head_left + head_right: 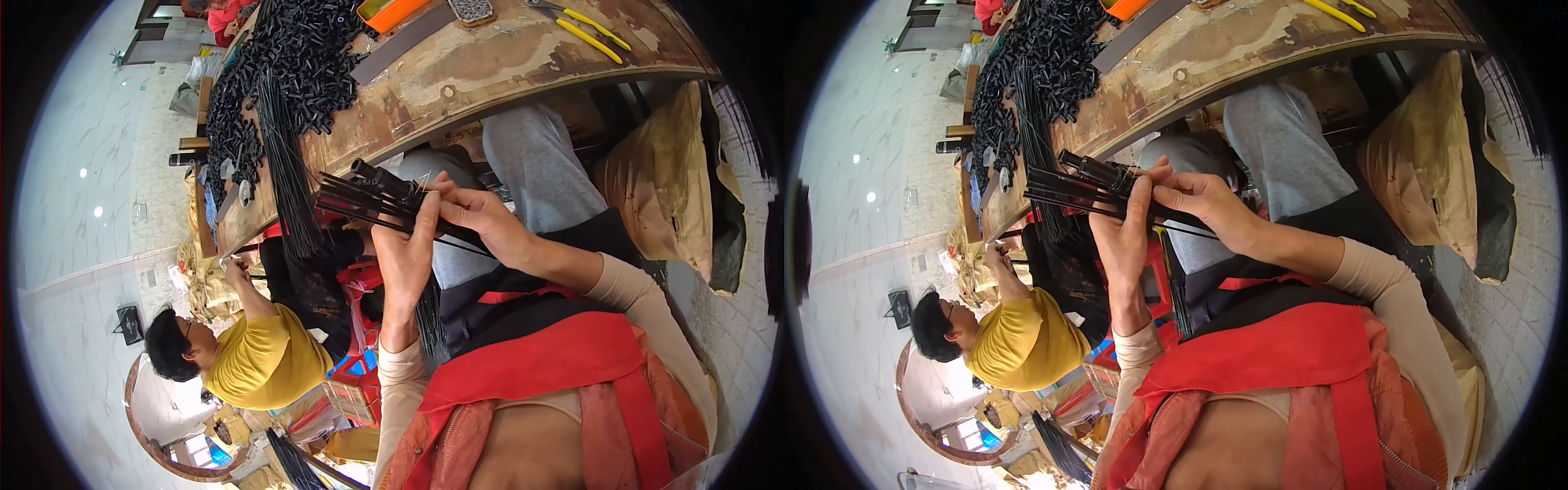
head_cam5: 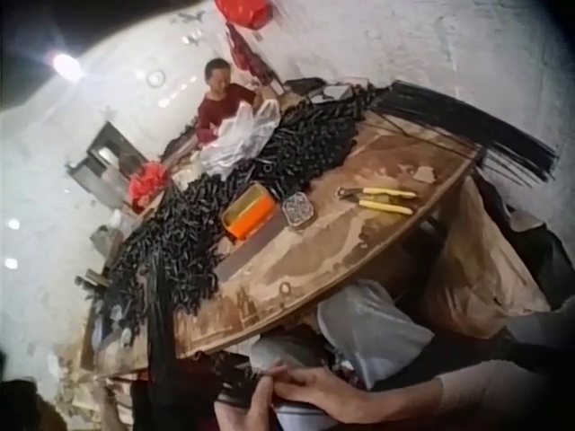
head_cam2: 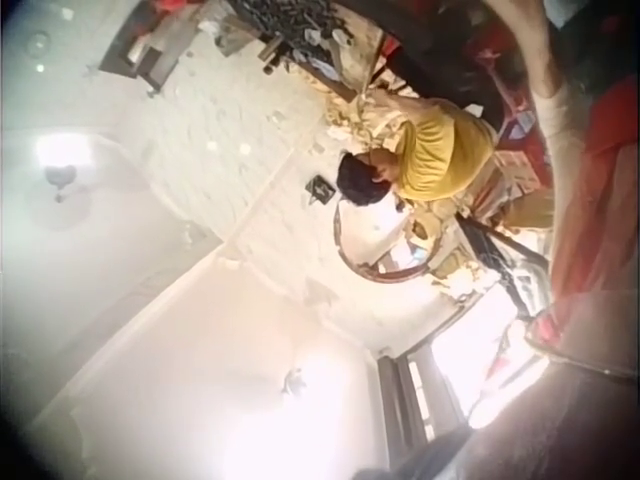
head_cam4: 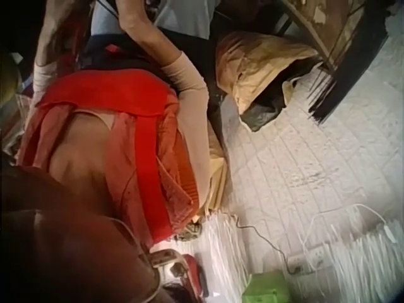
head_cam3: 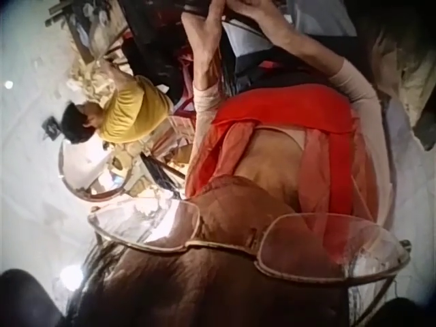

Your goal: Assembling bundles of black electrical cables using plastic connectors and trimming them with pliers.

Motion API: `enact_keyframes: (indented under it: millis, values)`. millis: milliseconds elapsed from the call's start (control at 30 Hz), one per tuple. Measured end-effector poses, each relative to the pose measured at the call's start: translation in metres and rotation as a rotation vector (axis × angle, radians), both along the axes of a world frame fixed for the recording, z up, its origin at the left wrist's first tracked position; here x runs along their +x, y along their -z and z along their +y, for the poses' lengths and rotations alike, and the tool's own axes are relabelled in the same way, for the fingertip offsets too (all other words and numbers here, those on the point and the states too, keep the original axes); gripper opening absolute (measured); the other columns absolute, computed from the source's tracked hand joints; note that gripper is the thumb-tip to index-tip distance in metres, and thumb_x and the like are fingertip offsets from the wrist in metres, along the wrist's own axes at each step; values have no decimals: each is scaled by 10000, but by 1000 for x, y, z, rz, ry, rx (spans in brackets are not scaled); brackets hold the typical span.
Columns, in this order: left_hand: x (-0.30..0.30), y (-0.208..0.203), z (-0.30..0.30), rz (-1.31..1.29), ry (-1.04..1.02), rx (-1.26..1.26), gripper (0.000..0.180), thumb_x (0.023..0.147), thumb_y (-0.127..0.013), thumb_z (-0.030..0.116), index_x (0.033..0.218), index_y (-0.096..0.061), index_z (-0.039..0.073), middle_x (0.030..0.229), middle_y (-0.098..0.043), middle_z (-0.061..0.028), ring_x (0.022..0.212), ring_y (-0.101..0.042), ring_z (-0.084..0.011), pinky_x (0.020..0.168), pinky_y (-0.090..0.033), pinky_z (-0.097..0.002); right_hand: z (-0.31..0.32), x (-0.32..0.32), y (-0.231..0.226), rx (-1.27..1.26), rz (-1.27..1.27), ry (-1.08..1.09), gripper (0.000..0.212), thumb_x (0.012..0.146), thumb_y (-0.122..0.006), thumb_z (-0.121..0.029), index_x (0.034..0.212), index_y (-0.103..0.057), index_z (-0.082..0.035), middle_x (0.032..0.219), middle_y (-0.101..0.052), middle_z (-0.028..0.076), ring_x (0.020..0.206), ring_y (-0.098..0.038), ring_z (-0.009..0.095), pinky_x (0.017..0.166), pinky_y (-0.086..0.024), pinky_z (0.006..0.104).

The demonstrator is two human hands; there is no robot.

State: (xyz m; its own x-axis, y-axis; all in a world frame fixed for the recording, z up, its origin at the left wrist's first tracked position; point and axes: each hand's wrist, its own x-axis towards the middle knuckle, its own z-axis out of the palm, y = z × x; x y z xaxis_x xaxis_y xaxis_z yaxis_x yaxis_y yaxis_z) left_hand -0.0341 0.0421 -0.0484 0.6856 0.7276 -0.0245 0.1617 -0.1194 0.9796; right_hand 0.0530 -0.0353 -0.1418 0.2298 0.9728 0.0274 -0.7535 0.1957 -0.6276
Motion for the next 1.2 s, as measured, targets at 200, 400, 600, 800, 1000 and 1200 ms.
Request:
enact_keyframes:
  millis: [200, 400, 600, 800, 1000, 1200]
  values:
    - [1, 9, 1, -53, -26, 40, 143, 914, -569, 4, 953, -652, -106, 970, -710, -166, 916, -663, -159, 800, -522, -281, 0, -6, -8, 9, -24, 82, 397, 994, -544, -267, 1293, -557, -8, 1186, -610, 8, 1126, -523, 91, 1014, -373, 275]
    - [1, 13, 7, 21, -56, 120, 121, 899, -575, -12, 935, -636, -111, 973, -713, -165, 876, -651, -133, 748, -517, -255, 12, 10, 2, 3, 63, -100, 403, 973, -577, -247, 1303, -555, -16, 1213, -610, 10, 1154, -521, 91, 1024, -364, 283]
    - [10, 16, 3, -43, -123, 128, 98, 892, -571, -19, 913, -624, -99, 952, -710, -181, 879, -654, -145, 755, -515, -257, 13, 12, 4, 3, 179, -149, 372, 967, -585, -226, 1280, -578, -26, 1208, -611, 7, 1156, -517, 88, 1031, -356, 276]
    - [12, 15, 21, -37, 26, 19, 115, 911, -553, -23, 967, -615, -102, 930, -703, -172, 986, -674, -241, 854, -529, -317, 8, 3, -3, -58, 104, 41, 372, 955, -612, -223, 1275, -589, -35, 1178, -618, 1, 1105, -540, 75, 990, -389, 245]
    - [17, 4, 45, 19, 317, -106, 174, 959, -532, 19, 1052, -632, -88, 1050, -691, -161, 1187, -580, -295, 998, -459, -387, 11, 10, -10, -89, 23, 169, 321, 960, -604, -184, 1242, -616, -32, 1140, -636, 29, 1042, -561, 73, 936, -426, 237]
    - [5, 16, 47, -56, 317, -82, 204, 969, -559, 114, 1056, -591, -68, 1124, -658, -227, 1249, -521, -358, 1014, -444, -429, 11, -5, -15, -78, 103, 367, 190, 935, -634, -124, 1100, -652, -31, 1048, -643, 14, 1002, -559, 66, 897, -428, 232]
